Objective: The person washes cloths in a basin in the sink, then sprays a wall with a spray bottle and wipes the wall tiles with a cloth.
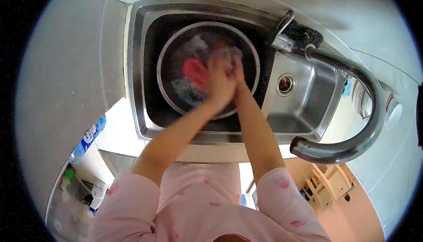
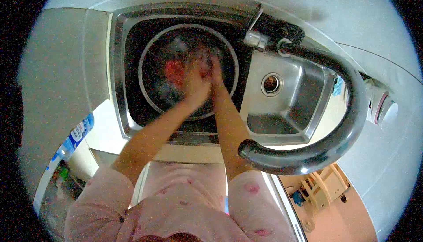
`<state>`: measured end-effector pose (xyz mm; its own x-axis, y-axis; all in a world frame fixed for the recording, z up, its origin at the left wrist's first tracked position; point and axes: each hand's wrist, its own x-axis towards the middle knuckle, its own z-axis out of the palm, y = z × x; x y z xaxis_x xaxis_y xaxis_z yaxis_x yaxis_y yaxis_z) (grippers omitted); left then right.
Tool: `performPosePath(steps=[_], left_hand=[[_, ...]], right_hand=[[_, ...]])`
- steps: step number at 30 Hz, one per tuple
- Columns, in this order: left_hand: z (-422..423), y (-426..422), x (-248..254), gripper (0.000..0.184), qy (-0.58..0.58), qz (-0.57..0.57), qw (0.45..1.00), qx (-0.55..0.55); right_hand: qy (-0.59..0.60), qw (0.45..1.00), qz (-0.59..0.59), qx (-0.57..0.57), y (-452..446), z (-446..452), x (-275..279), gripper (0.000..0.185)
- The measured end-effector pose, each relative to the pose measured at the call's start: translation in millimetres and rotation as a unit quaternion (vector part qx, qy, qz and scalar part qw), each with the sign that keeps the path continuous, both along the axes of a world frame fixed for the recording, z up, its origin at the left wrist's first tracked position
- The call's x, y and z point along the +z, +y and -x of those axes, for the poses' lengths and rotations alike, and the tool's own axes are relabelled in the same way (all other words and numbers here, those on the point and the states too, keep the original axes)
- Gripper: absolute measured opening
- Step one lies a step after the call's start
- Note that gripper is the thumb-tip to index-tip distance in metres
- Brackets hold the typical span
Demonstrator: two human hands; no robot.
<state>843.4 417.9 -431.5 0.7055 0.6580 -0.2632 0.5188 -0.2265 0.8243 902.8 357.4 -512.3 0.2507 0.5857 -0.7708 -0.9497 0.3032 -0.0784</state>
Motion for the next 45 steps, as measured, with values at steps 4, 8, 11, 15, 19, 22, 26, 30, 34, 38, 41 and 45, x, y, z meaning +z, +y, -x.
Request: performPosePath(steps=[4, 8, 11, 15, 19, 22, 26, 30, 34, 38, 41, 45], left_hand=[[-1.5, -43.0, 68.4, 0.03, -0.103, 0.02, 0.992, -0.064], [-14.5, 9.6, 11.2, 0.026, 0.141, -0.122, 0.957, -0.224], [8.8, 87.1, -30.2, 0.026, 0.265, -0.222, 0.903, -0.255], [27.9, 93.0, -63.2, 0.028, 0.099, -0.417, 0.883, -0.188], [10.2, 73.5, -55.3, 0.031, -0.142, -0.474, 0.837, -0.235], [-7.2, 77.7, -60.0, 0.032, -0.107, -0.367, 0.902, -0.203], [-23.9, 75.6, -58.3, 0.031, 0.099, -0.145, 0.972, -0.153], [-13.1, 9.8, 14.5, 0.034, 0.083, 0.015, 0.995, -0.052], [6.7, -48.7, 103.8, 0.025, -0.121, 0.084, 0.987, -0.064], [-2.8, -35.1, 76.2, 0.028, -0.013, -0.085, 0.976, -0.202], [-1.3, 43.4, -3.8, 0.028, 0.089, -0.22, 0.922, -0.305], [20.3, 97.1, -75.6, 0.029, 0.133, -0.323, 0.923, -0.158]], right_hand=[[-0.051, 0.993, -0.093, -0.048, 18.8, 9.7, 128.0, 0.053], [0.034, 0.997, -0.041, -0.057, -4.3, -2.7, 80.1, 0.045], [-0.123, 0.988, 0.09, 0.01, -16.5, -12.9, 109.3, 0.05], [-0.341, 0.884, 0.306, 0.098, -40.6, 19.3, 111.4, 0.049], [-0.272, 0.903, 0.308, 0.124, -24.2, 69.0, 132.8, 0.048], [-0.181, 0.937, 0.273, 0.12, -12.6, 89.7, 128.9, 0.05], [-0.059, 0.978, 0.195, 0.053, -2.5, 66.2, 112.6, 0.053], [0.033, 0.992, -0.115, -0.04, -15.9, 27.2, 76.1, 0.048], [-0.061, 0.992, -0.027, -0.106, 19.4, 25.0, 161.3, 0.053], [-0.054, 0.992, -0.103, -0.048, -19.7, 15.9, 99.9, 0.05], [-0.107, 0.991, -0.073, -0.019, -31.0, 11.8, 89.4, 0.05], [-0.237, 0.952, 0.194, -0.005, -31.5, 29.7, 120.3, 0.057]])
